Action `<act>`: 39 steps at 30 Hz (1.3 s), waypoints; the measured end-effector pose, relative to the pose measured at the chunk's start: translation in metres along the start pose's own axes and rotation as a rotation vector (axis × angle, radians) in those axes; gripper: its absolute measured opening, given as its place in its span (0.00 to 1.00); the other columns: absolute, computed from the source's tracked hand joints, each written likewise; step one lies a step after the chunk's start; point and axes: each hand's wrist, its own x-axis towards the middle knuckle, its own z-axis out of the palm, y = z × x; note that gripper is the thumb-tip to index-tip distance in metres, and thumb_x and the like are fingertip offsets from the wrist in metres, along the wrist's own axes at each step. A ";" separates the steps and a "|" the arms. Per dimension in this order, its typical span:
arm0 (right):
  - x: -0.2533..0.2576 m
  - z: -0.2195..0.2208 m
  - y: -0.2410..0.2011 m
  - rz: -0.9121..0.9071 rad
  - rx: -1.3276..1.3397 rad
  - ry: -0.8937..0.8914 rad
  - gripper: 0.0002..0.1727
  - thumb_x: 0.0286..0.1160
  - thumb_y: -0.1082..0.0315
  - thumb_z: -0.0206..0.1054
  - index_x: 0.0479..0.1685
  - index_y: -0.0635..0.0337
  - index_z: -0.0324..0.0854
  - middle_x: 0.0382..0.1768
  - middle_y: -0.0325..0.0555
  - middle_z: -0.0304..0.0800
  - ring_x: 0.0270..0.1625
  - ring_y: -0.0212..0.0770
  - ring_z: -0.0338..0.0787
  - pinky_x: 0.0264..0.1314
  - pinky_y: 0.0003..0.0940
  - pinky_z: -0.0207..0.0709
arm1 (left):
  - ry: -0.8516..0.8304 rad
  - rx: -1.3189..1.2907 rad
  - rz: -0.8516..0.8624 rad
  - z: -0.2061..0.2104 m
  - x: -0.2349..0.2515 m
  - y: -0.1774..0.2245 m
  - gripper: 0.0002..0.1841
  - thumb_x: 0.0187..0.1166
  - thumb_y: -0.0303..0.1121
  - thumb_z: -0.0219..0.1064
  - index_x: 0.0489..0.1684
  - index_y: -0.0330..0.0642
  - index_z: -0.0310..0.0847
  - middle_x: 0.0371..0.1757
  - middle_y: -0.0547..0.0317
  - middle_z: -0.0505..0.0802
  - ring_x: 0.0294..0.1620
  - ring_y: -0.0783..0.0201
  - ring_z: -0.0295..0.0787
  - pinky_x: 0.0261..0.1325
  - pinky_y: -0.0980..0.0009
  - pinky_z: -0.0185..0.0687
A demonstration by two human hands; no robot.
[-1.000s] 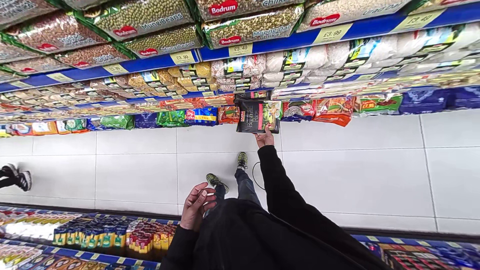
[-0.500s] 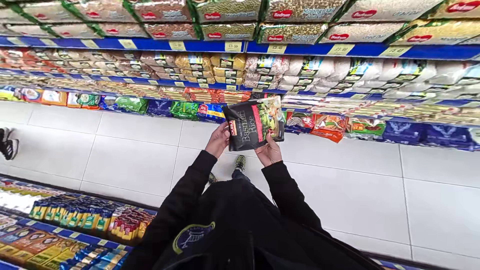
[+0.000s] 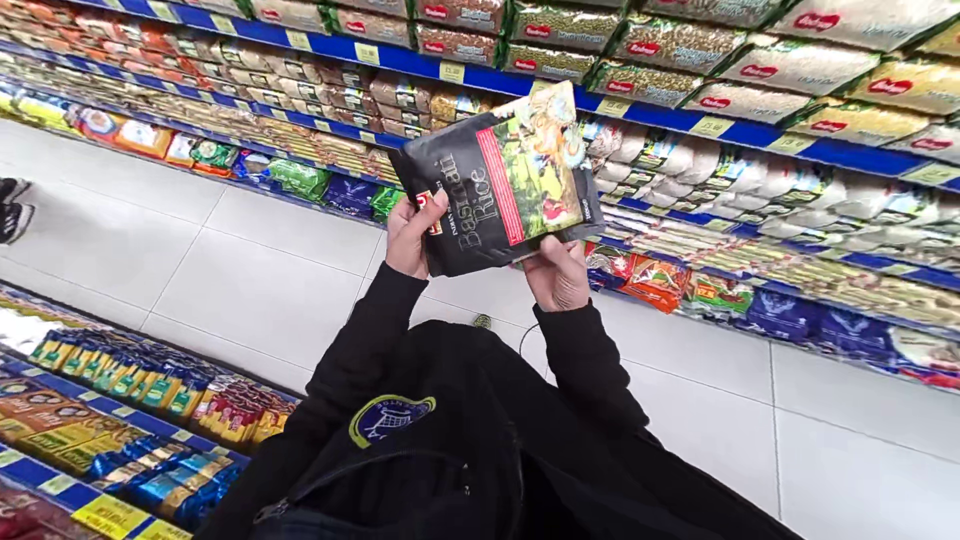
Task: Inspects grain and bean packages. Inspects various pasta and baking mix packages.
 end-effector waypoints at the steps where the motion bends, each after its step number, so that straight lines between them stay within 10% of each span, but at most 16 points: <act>1: 0.002 0.000 0.001 -0.004 0.037 -0.084 0.30 0.63 0.62 0.83 0.65 0.55 0.76 0.54 0.51 0.94 0.55 0.47 0.95 0.61 0.47 0.89 | -0.036 0.016 0.023 -0.002 0.002 0.015 0.20 0.76 0.39 0.75 0.61 0.40 0.81 0.47 0.49 0.95 0.46 0.58 0.96 0.52 0.56 0.94; 7: 0.009 0.003 0.009 0.075 0.137 -0.275 0.36 0.66 0.49 0.79 0.75 0.52 0.79 0.66 0.52 0.88 0.67 0.50 0.89 0.70 0.51 0.83 | -0.123 0.146 0.127 -0.019 0.000 0.074 0.14 0.80 0.32 0.68 0.59 0.36 0.77 0.43 0.51 0.96 0.42 0.59 0.97 0.50 0.59 0.96; 13: -0.003 0.046 0.012 0.230 -0.150 -0.124 0.26 0.61 0.65 0.82 0.60 0.58 0.80 0.45 0.48 0.96 0.46 0.40 0.97 0.52 0.39 0.93 | -0.205 0.295 0.074 -0.031 -0.003 0.098 0.14 0.81 0.28 0.65 0.61 0.32 0.78 0.42 0.54 0.97 0.41 0.64 0.97 0.50 0.64 0.95; 21: -0.004 0.075 0.007 0.093 -0.237 -0.104 0.20 0.73 0.62 0.75 0.62 0.54 0.79 0.47 0.43 0.95 0.46 0.36 0.96 0.48 0.36 0.93 | -0.237 0.271 0.084 -0.037 0.000 0.114 0.16 0.90 0.34 0.58 0.67 0.32 0.74 0.49 0.49 0.95 0.49 0.59 0.96 0.58 0.59 0.93; 26: 0.016 0.077 -0.012 0.017 -0.243 -0.171 0.18 0.75 0.67 0.70 0.61 0.58 0.74 0.46 0.45 0.95 0.48 0.38 0.96 0.53 0.38 0.93 | -0.447 0.320 0.081 -0.046 -0.005 0.116 0.43 0.79 0.39 0.73 0.88 0.34 0.47 0.69 0.46 0.86 0.67 0.55 0.88 0.72 0.56 0.86; 29: 0.025 0.073 -0.022 -0.009 -0.298 -0.217 0.23 0.72 0.68 0.72 0.65 0.60 0.73 0.48 0.44 0.95 0.48 0.38 0.96 0.55 0.38 0.93 | -0.520 0.333 0.101 -0.047 -0.009 0.108 0.51 0.72 0.25 0.75 0.91 0.31 0.35 0.77 0.39 0.78 0.73 0.48 0.83 0.75 0.52 0.83; 39: 0.041 0.083 -0.045 -0.110 -0.487 -0.282 0.28 0.72 0.71 0.68 0.72 0.64 0.66 0.51 0.43 0.92 0.51 0.38 0.95 0.56 0.37 0.92 | -0.470 0.315 0.260 -0.029 -0.004 0.112 0.55 0.60 0.16 0.79 0.88 0.24 0.38 0.78 0.32 0.76 0.76 0.42 0.80 0.77 0.49 0.81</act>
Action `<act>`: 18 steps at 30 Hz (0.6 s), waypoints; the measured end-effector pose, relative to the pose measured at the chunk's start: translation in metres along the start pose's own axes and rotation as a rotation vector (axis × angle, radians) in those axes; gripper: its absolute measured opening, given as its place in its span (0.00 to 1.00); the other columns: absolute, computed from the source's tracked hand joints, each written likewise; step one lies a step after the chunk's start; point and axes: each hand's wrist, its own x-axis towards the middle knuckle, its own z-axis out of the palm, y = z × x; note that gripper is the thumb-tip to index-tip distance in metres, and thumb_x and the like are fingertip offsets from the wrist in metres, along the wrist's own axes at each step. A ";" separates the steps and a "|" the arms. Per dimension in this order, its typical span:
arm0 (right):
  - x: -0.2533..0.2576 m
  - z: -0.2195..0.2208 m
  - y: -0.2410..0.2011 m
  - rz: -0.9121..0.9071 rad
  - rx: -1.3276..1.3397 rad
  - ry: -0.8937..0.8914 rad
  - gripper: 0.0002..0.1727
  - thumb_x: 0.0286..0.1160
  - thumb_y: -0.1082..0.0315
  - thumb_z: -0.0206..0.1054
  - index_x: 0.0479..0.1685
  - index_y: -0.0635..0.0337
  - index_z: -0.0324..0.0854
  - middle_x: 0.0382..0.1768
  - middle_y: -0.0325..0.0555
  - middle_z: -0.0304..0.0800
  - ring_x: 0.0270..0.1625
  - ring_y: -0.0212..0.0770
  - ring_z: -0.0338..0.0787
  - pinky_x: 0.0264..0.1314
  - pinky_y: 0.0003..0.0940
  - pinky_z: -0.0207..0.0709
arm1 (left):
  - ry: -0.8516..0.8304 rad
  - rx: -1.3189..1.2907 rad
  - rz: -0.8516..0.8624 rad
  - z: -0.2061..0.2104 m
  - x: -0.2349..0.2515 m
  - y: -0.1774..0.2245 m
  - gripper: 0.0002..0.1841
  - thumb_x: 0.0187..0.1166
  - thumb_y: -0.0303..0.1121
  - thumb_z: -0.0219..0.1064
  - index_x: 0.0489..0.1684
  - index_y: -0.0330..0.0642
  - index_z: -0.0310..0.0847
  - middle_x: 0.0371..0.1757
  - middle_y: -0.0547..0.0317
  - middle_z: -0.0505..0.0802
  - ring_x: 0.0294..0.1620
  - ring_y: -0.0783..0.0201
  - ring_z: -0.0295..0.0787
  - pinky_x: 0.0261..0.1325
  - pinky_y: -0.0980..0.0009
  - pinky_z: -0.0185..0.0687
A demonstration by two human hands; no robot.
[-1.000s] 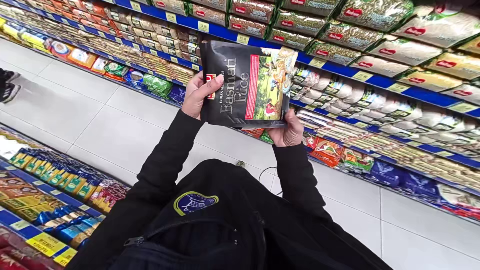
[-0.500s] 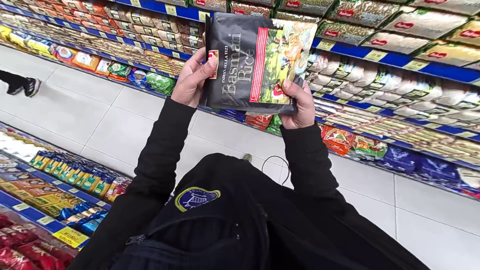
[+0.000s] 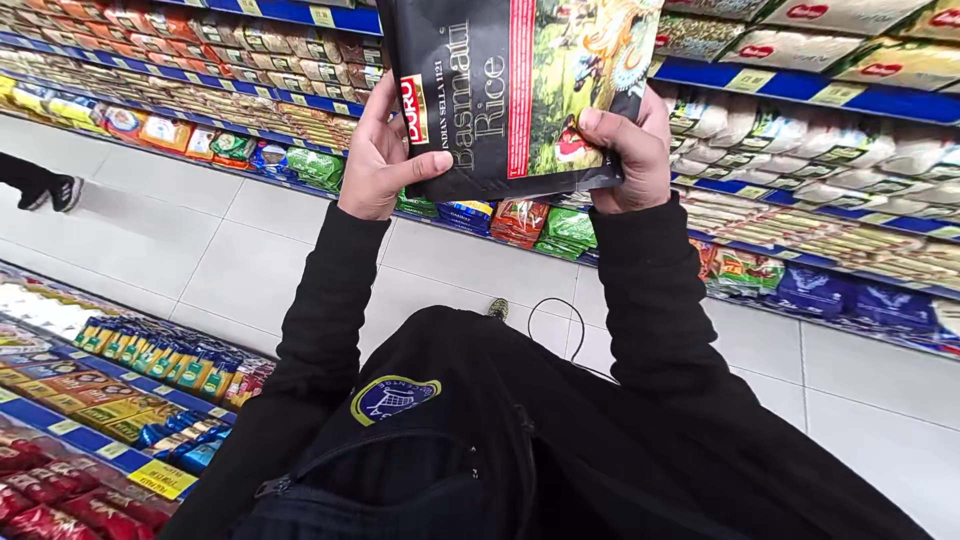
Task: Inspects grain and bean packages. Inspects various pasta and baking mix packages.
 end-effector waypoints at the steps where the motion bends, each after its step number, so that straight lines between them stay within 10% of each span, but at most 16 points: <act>1: 0.000 0.000 -0.001 -0.010 -0.001 0.006 0.27 0.72 0.71 0.67 0.71 0.65 0.66 0.50 0.43 0.92 0.50 0.38 0.95 0.55 0.37 0.92 | 0.014 0.003 0.012 0.002 0.001 0.000 0.55 0.60 0.16 0.79 0.88 0.24 0.39 0.77 0.32 0.76 0.75 0.42 0.81 0.76 0.49 0.82; 18: -0.019 -0.011 0.010 -0.047 -0.047 0.052 0.29 0.71 0.71 0.68 0.73 0.65 0.64 0.50 0.44 0.92 0.49 0.38 0.95 0.54 0.38 0.93 | 0.019 0.033 -0.006 0.014 0.000 -0.009 0.47 0.62 0.12 0.74 0.85 0.25 0.47 0.73 0.34 0.81 0.71 0.44 0.84 0.73 0.51 0.85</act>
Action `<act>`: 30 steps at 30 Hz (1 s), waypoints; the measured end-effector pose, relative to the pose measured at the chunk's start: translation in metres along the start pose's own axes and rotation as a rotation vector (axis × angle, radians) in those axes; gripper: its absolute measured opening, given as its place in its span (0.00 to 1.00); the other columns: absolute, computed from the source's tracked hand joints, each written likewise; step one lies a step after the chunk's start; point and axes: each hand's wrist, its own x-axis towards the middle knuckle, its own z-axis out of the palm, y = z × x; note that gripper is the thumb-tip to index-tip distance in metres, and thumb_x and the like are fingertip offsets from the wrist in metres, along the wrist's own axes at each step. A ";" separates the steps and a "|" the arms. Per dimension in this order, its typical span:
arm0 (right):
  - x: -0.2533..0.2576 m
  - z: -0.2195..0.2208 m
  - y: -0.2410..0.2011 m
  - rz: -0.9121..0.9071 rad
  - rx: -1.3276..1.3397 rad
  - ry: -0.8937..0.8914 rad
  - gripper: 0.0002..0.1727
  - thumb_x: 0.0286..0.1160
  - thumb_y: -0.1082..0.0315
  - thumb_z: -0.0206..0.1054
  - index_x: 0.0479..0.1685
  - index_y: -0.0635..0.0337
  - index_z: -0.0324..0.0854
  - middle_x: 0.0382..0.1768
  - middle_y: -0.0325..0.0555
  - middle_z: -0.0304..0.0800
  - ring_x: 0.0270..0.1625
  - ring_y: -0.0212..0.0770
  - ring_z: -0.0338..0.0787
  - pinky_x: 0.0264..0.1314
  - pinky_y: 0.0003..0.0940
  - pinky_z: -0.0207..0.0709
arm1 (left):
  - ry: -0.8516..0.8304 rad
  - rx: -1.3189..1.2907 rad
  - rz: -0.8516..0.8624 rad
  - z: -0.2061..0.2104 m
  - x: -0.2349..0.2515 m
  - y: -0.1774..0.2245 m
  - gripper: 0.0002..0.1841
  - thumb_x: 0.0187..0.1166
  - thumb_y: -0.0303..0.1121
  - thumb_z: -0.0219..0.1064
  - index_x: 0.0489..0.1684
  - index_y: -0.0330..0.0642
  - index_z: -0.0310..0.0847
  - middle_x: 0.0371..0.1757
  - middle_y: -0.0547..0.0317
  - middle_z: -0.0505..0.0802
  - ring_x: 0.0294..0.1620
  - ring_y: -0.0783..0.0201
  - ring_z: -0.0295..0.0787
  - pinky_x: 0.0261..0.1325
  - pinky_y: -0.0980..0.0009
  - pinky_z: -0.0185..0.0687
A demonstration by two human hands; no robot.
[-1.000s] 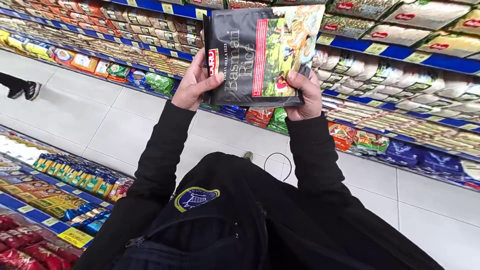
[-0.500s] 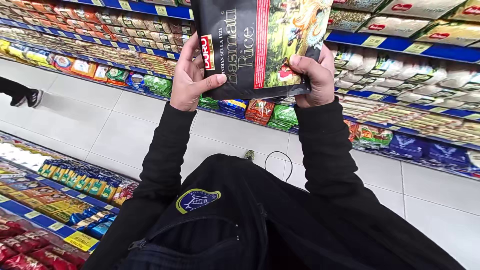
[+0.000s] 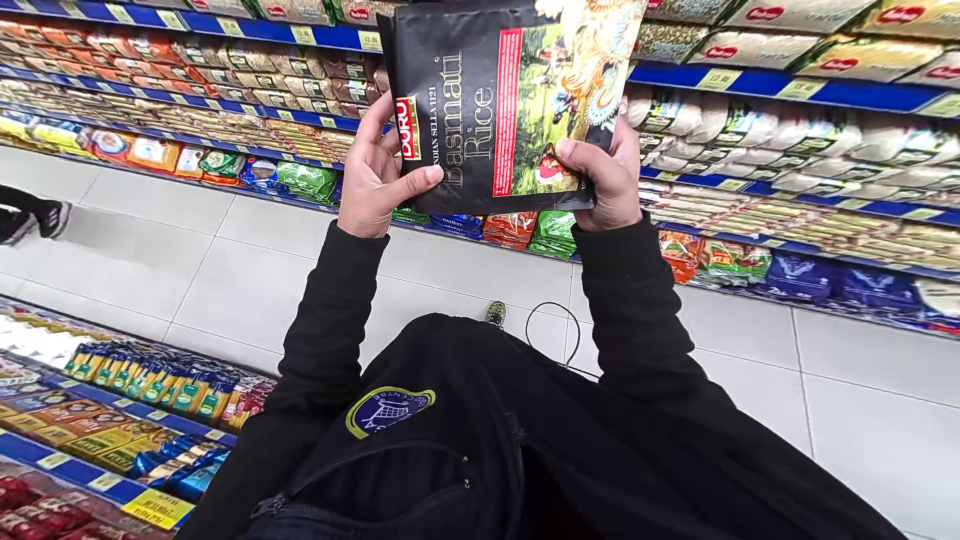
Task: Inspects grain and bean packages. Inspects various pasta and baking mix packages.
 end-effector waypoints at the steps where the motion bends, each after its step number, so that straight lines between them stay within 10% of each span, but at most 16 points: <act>1: -0.001 -0.001 0.000 0.000 0.007 0.002 0.30 0.71 0.71 0.69 0.73 0.65 0.63 0.50 0.44 0.92 0.50 0.39 0.95 0.55 0.39 0.93 | -0.003 -0.006 0.000 0.000 0.000 -0.001 0.48 0.62 0.12 0.75 0.86 0.25 0.46 0.73 0.34 0.81 0.72 0.44 0.84 0.73 0.51 0.84; 18: -0.026 -0.018 0.004 0.049 0.095 0.118 0.31 0.68 0.68 0.74 0.71 0.62 0.67 0.51 0.43 0.93 0.50 0.37 0.96 0.55 0.37 0.93 | -0.102 0.032 -0.102 0.012 0.001 -0.015 0.53 0.63 0.17 0.78 0.92 0.36 0.45 0.80 0.42 0.77 0.74 0.49 0.82 0.70 0.55 0.87; 22: -0.042 -0.020 0.001 0.100 0.064 0.155 0.31 0.69 0.62 0.75 0.72 0.49 0.68 0.51 0.30 0.93 0.46 0.27 0.95 0.48 0.24 0.91 | -0.116 0.007 -0.115 0.016 0.008 -0.027 0.51 0.64 0.20 0.79 0.91 0.36 0.48 0.78 0.44 0.79 0.72 0.52 0.84 0.70 0.57 0.86; 30: -0.078 -0.062 0.038 0.269 0.159 0.214 0.35 0.56 0.60 0.86 0.66 0.53 0.75 0.46 0.38 0.96 0.45 0.35 0.96 0.50 0.36 0.93 | -0.143 -0.070 -0.330 0.023 0.011 -0.086 0.51 0.61 0.19 0.79 0.90 0.38 0.51 0.73 0.44 0.84 0.67 0.51 0.88 0.67 0.55 0.89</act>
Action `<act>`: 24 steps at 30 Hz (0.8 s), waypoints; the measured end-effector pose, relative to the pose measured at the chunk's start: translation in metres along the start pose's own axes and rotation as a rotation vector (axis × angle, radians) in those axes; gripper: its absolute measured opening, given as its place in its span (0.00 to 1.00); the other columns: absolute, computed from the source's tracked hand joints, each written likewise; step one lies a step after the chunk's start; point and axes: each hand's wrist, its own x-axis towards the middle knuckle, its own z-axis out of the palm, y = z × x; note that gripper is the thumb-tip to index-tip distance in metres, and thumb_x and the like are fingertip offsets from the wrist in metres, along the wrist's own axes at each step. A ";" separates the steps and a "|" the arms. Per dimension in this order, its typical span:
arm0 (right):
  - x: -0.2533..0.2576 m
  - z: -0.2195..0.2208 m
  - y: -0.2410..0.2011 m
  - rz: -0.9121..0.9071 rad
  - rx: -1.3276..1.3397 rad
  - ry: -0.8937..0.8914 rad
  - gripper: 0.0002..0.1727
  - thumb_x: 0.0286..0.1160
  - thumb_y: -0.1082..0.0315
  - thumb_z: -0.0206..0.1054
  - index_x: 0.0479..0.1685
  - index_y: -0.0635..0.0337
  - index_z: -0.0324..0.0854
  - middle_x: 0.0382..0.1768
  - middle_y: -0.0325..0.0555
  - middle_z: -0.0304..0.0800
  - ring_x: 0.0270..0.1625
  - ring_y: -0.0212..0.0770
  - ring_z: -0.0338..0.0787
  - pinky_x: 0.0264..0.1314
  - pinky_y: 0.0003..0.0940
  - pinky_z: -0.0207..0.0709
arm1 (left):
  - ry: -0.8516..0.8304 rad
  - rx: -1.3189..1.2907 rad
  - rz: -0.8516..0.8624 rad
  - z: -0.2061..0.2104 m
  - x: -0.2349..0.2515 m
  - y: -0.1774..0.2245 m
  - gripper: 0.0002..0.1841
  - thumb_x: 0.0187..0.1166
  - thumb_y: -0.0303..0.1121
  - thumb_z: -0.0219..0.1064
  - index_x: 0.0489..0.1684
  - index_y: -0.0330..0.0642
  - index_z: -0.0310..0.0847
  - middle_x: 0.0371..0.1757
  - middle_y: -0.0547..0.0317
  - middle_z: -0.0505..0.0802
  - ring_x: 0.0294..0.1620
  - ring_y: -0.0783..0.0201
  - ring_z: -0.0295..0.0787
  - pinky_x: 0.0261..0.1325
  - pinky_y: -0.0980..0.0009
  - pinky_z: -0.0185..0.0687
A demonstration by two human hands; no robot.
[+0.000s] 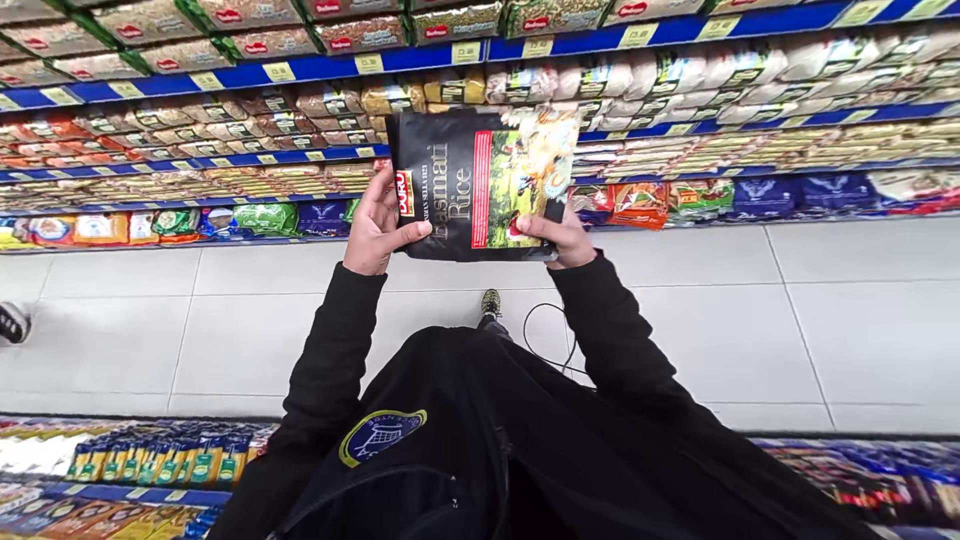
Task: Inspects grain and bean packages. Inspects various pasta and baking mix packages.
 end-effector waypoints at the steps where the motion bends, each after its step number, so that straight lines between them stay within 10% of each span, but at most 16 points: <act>1: -0.005 -0.007 0.009 0.026 0.024 0.039 0.35 0.55 0.62 0.86 0.66 0.56 0.74 0.46 0.40 0.96 0.46 0.37 0.96 0.53 0.38 0.92 | 0.010 -0.006 -0.037 0.000 0.002 -0.015 0.50 0.61 0.20 0.80 0.89 0.37 0.52 0.70 0.44 0.86 0.65 0.52 0.90 0.66 0.55 0.89; 13: -0.026 -0.146 0.118 0.283 0.370 0.493 0.45 0.47 0.67 0.85 0.71 0.64 0.64 0.50 0.56 0.92 0.50 0.49 0.96 0.53 0.50 0.92 | 0.051 -0.130 -0.629 0.028 0.049 -0.192 0.44 0.75 0.28 0.73 0.91 0.36 0.49 0.69 0.37 0.86 0.61 0.47 0.92 0.62 0.51 0.91; 18: 0.019 -0.241 0.149 0.270 0.345 0.541 0.47 0.47 0.66 0.84 0.73 0.62 0.62 0.53 0.55 0.91 0.52 0.48 0.95 0.55 0.48 0.91 | 0.177 0.090 -0.707 0.051 0.064 -0.221 0.42 0.75 0.38 0.73 0.90 0.36 0.55 0.79 0.36 0.77 0.71 0.46 0.84 0.67 0.50 0.87; 24: 0.098 -0.346 0.194 0.279 0.311 0.598 0.45 0.46 0.67 0.83 0.71 0.63 0.64 0.50 0.54 0.91 0.51 0.47 0.94 0.54 0.47 0.91 | 0.125 -0.010 -0.721 0.085 0.054 -0.206 0.33 0.78 0.34 0.69 0.82 0.29 0.64 0.69 0.37 0.88 0.64 0.41 0.90 0.62 0.48 0.91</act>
